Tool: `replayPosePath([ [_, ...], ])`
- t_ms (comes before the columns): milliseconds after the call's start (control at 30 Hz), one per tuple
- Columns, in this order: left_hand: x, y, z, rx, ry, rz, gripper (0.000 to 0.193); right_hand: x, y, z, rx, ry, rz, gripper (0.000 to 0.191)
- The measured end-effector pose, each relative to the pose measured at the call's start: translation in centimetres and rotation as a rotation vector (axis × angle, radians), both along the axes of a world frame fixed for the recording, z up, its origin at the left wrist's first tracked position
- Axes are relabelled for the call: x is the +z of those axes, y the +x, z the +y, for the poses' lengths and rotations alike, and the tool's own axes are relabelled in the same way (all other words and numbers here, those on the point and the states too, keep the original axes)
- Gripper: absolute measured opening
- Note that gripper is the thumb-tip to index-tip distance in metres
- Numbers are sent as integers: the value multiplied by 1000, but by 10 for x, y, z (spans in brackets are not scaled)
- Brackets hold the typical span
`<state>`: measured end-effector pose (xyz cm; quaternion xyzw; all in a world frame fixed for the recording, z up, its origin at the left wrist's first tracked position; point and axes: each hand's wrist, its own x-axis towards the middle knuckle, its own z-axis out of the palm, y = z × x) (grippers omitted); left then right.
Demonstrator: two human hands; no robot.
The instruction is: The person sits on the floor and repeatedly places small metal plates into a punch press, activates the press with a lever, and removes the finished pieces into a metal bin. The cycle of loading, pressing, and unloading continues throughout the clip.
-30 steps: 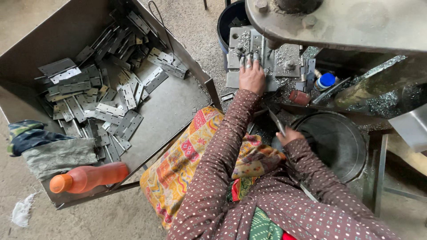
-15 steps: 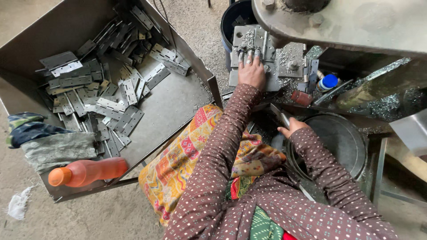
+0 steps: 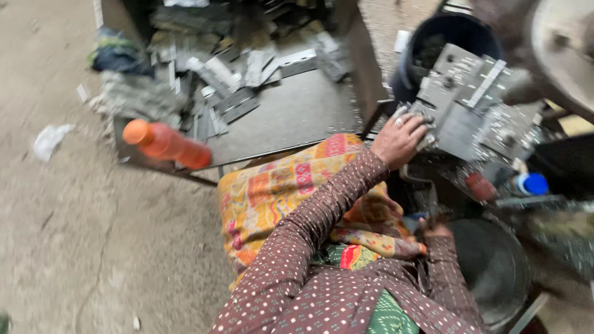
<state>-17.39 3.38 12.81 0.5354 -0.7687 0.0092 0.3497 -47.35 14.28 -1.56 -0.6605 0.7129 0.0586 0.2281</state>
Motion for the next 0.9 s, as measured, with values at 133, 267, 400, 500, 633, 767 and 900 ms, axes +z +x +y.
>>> replayPosePath([
  [133,-40,96,53,352,62,51,42,47,-28,-15,-47,-74,-239,45],
  [267,-82,220,74,785,404,30,57,81,-42,-57,-96,155,-114,47],
  [400,-92,330,71,1146,489,-59,59,97,-39,-70,-169,222,-107,44],
  [500,-84,375,77,1243,612,23,55,104,-35,-66,-194,176,-118,48],
  [633,-79,391,89,1172,700,124,47,112,-33,-66,-215,198,-53,45],
  [767,-90,384,97,1149,715,160,35,114,-33,-71,-210,224,-16,48],
  [900,-110,353,102,1276,377,535,53,105,-37,-67,-174,211,-92,45],
])
